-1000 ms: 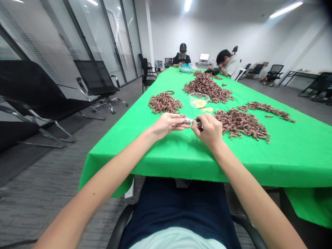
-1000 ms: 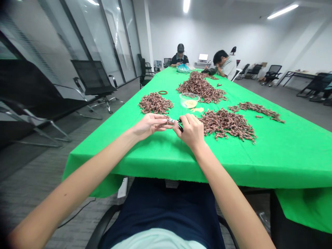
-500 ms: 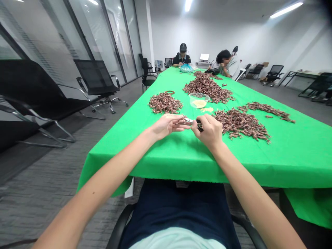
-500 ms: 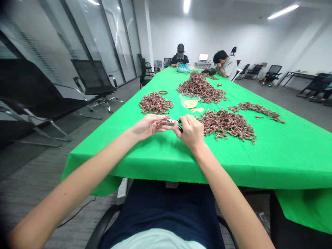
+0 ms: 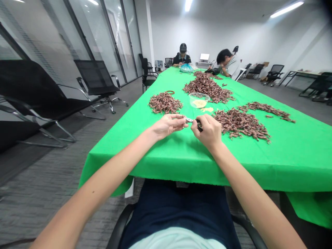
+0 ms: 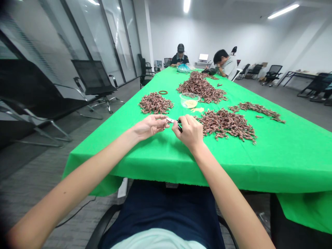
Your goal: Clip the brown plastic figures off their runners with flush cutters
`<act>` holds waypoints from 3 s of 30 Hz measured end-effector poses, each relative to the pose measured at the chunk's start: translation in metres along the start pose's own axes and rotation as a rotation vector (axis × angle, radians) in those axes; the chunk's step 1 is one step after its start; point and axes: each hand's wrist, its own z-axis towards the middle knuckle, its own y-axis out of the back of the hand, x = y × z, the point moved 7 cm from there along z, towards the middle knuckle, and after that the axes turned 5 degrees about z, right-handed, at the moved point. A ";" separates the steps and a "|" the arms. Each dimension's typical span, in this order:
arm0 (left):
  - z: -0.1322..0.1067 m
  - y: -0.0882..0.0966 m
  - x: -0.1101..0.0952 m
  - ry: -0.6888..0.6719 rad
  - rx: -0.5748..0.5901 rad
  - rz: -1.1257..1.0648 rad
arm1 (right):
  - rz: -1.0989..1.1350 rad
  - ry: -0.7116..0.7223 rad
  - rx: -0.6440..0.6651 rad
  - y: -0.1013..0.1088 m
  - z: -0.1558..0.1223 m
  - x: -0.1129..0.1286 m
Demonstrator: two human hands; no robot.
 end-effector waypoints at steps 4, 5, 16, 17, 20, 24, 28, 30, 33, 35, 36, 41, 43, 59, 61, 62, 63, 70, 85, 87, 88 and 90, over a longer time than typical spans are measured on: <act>0.001 -0.001 -0.001 -0.046 -0.005 0.018 | 0.006 -0.001 0.005 0.000 0.000 0.001; 0.001 -0.001 -0.001 -0.058 -0.008 0.026 | 0.008 -0.001 0.005 0.000 0.000 0.001; 0.001 -0.003 -0.008 -0.262 -0.074 0.090 | 0.058 -0.011 0.009 -0.003 -0.001 0.002; 0.001 -0.003 -0.008 -0.274 -0.079 0.095 | 0.066 -0.015 0.010 -0.003 -0.001 0.003; 0.001 -0.003 -0.010 -0.290 -0.089 0.109 | 0.099 -0.028 0.007 -0.002 -0.001 0.003; 0.001 -0.002 -0.011 -0.293 -0.104 0.122 | 0.153 -0.066 -0.019 0.001 0.000 0.001; 0.000 -0.001 -0.013 -0.308 -0.121 0.113 | 0.191 -0.124 -0.067 0.006 0.002 -0.004; 0.000 0.000 -0.014 -0.320 -0.120 0.104 | 0.202 -0.142 -0.081 0.008 0.003 -0.007; 0.001 0.000 -0.016 -0.344 -0.107 0.096 | 0.218 -0.151 -0.086 0.008 0.003 -0.008; 0.002 0.000 -0.017 -0.360 -0.092 0.091 | 0.226 -0.152 -0.083 0.008 0.003 -0.008; 0.002 -0.001 -0.017 -0.365 -0.082 0.089 | 0.229 -0.154 -0.082 0.007 0.003 -0.008; 0.003 -0.004 -0.019 -0.377 -0.034 0.098 | 0.233 -0.162 -0.081 0.007 0.003 -0.009; 0.003 -0.005 -0.020 -0.382 -0.022 0.104 | 0.232 -0.165 -0.078 0.007 0.003 -0.009; 0.008 -0.003 -0.008 -0.268 -0.027 0.211 | 0.257 -0.176 -0.062 0.005 0.002 -0.013; 0.008 -0.001 -0.003 -0.220 -0.039 0.263 | 0.260 -0.181 -0.061 0.004 0.002 -0.014; 0.007 -0.001 -0.001 -0.196 -0.036 0.291 | 0.262 -0.183 -0.062 0.004 0.002 -0.015; 0.007 -0.002 0.001 -0.176 -0.028 0.319 | 0.263 -0.186 -0.062 0.004 0.002 -0.015; 0.001 -0.014 0.000 -0.133 0.043 0.518 | 0.282 -0.202 -0.055 0.004 0.001 -0.017; 0.084 0.059 -0.112 -0.268 -0.328 1.101 | 0.310 -0.254 -0.052 0.004 0.004 -0.018; 0.094 0.071 -0.141 -0.313 -0.460 1.186 | 0.316 -0.267 -0.057 0.005 0.003 -0.020; 0.096 0.076 -0.152 -0.329 -0.520 1.225 | 0.320 -0.274 -0.061 0.005 0.003 -0.022; 0.095 0.081 -0.162 -0.350 -0.604 1.295 | 0.333 -0.292 -0.069 0.006 0.003 -0.024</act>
